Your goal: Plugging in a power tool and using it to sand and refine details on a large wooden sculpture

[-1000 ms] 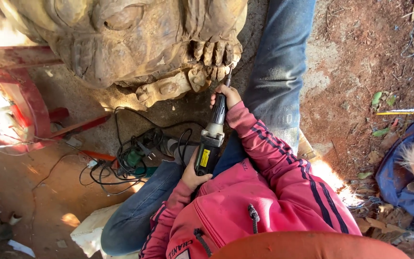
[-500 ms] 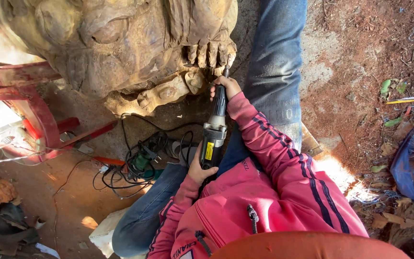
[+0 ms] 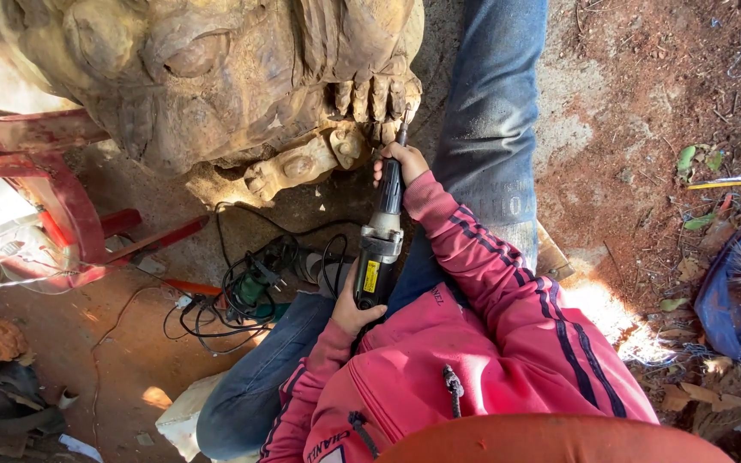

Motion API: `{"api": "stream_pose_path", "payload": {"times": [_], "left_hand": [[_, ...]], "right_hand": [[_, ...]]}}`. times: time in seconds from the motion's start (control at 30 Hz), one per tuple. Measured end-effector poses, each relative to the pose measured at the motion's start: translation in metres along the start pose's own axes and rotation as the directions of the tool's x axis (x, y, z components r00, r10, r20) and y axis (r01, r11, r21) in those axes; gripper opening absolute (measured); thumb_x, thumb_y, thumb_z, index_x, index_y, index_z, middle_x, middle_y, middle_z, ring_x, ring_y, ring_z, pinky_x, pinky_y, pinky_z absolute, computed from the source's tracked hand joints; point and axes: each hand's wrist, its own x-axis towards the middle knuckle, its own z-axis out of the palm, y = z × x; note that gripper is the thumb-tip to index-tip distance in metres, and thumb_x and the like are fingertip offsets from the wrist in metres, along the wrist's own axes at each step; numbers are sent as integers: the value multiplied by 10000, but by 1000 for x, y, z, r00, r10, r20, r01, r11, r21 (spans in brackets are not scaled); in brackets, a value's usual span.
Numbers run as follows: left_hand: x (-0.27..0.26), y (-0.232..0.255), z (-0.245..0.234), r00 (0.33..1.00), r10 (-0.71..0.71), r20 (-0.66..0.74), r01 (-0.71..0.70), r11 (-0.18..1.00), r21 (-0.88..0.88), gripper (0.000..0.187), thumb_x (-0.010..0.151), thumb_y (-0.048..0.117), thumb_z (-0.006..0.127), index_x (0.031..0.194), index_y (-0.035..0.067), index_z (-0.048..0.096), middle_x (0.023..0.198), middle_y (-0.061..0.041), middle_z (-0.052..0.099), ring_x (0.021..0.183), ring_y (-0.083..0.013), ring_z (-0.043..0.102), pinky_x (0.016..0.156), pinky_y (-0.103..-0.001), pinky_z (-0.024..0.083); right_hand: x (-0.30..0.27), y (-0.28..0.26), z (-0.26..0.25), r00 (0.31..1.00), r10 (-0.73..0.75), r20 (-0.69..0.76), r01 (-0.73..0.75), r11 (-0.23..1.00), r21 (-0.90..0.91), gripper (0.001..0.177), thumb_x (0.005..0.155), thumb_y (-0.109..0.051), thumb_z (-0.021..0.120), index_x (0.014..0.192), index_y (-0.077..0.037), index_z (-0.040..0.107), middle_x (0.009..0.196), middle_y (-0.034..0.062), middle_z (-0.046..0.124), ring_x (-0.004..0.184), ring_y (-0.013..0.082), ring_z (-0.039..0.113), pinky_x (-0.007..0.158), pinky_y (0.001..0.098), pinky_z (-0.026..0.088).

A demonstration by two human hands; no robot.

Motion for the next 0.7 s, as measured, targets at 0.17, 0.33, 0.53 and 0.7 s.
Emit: {"api": "stream_pose_path", "payload": {"times": [0.17,0.33,0.53,0.7], "left_hand": [[-5,-3,-4,999,-34,10,34,999,-12,1270,638,144,971,1628,109,177,1552,-189,380,1406,-299,388,1172,-476,330],[-10,-4,-7,999,-35,11,35,999,-41,1272,639,133,969,1628,103,169,1557,-198,366,1410,-307,381,1176,-483,328],[-14,-1,-7,999,-31,18,32,998,-51,1265,645,162,969,1630,122,176,1548,-188,380,1391,-281,396,1177,-458,332],[-19,-1,-8,999,-52,13,52,999,1,1261,658,156,956,1631,112,155,1565,-200,359,1422,-319,370,1196,-476,296]], "right_hand": [[-5,5,1,1000,-2,-8,2,1000,2,180,765,-121,671,860,7,589,644,161,641,519,244,685,538,429,647],[0,12,-2,1000,0,-8,0,1000,-18,179,767,-126,668,864,0,586,652,160,643,526,242,685,548,424,647],[4,20,-5,1000,-9,-10,9,1000,-16,173,769,-115,665,857,16,594,653,180,642,527,260,688,546,446,649],[-2,21,0,1000,-16,-10,16,999,-43,160,772,-111,657,838,24,601,649,180,638,528,259,693,544,448,651]]}}
